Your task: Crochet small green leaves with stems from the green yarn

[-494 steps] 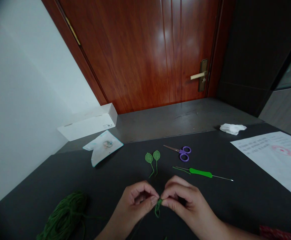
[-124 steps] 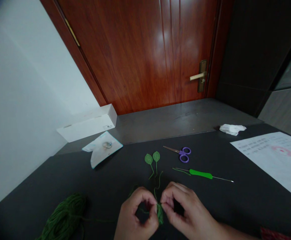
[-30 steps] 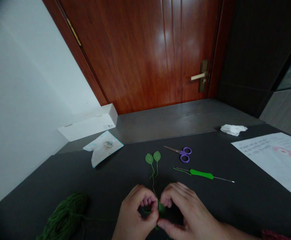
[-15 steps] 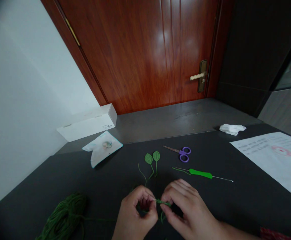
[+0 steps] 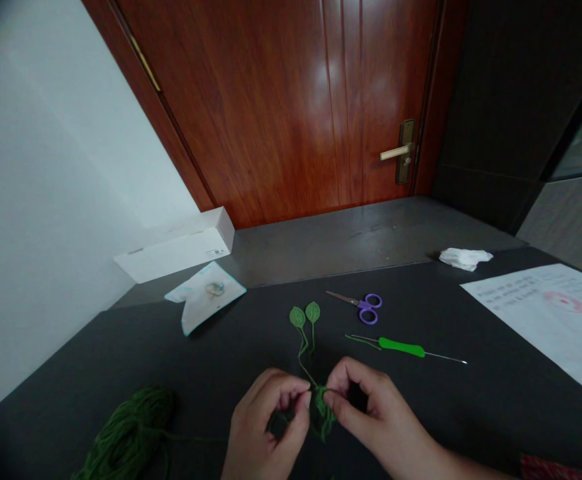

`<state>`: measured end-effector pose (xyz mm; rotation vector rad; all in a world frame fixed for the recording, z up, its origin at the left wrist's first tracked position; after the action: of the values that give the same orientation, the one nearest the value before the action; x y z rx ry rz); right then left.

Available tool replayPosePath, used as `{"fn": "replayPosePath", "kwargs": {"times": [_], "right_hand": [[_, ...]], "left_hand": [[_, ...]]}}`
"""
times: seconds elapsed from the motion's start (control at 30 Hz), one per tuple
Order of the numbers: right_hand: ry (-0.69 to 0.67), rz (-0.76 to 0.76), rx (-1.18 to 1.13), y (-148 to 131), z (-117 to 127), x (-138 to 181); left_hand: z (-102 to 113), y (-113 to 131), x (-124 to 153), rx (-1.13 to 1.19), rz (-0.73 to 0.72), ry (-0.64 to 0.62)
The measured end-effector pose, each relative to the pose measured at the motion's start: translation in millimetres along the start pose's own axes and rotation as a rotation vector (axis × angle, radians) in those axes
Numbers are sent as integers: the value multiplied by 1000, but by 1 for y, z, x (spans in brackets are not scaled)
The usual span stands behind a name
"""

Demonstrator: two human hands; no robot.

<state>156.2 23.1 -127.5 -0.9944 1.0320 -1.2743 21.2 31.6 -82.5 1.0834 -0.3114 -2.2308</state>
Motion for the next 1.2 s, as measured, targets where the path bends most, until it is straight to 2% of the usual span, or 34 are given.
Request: {"fn": "replayPosePath", "kwargs": {"times": [0.1, 0.2, 0.53, 0.9, 1.2], "right_hand": [[7, 4, 13, -1, 0, 0], [10, 16, 48, -2, -1, 0], [-29, 58, 127, -6, -7, 4], [-70, 71, 189, -7, -11, 4], [-87, 95, 215, -10, -11, 5]], "left_hand": [[4, 12, -5, -46, -135, -19], [5, 19, -8, -83, -202, -49], [2, 20, -8, -131, -213, -65], [-4, 13, -3, -93, -156, -51], [-4, -4, -8, -83, 85, -74]]}}
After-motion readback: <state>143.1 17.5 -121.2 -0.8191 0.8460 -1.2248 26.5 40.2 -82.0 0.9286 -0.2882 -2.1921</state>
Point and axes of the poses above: each hand's wrist, its own x-axis away from the middle knuckle, its own z-axis out of the back of the hand, y = z × x, the point moved 8 cm from there along -x, towards the middle knuckle, and after that the axes turned 9 degrees about -z, right-handed, at the moved point
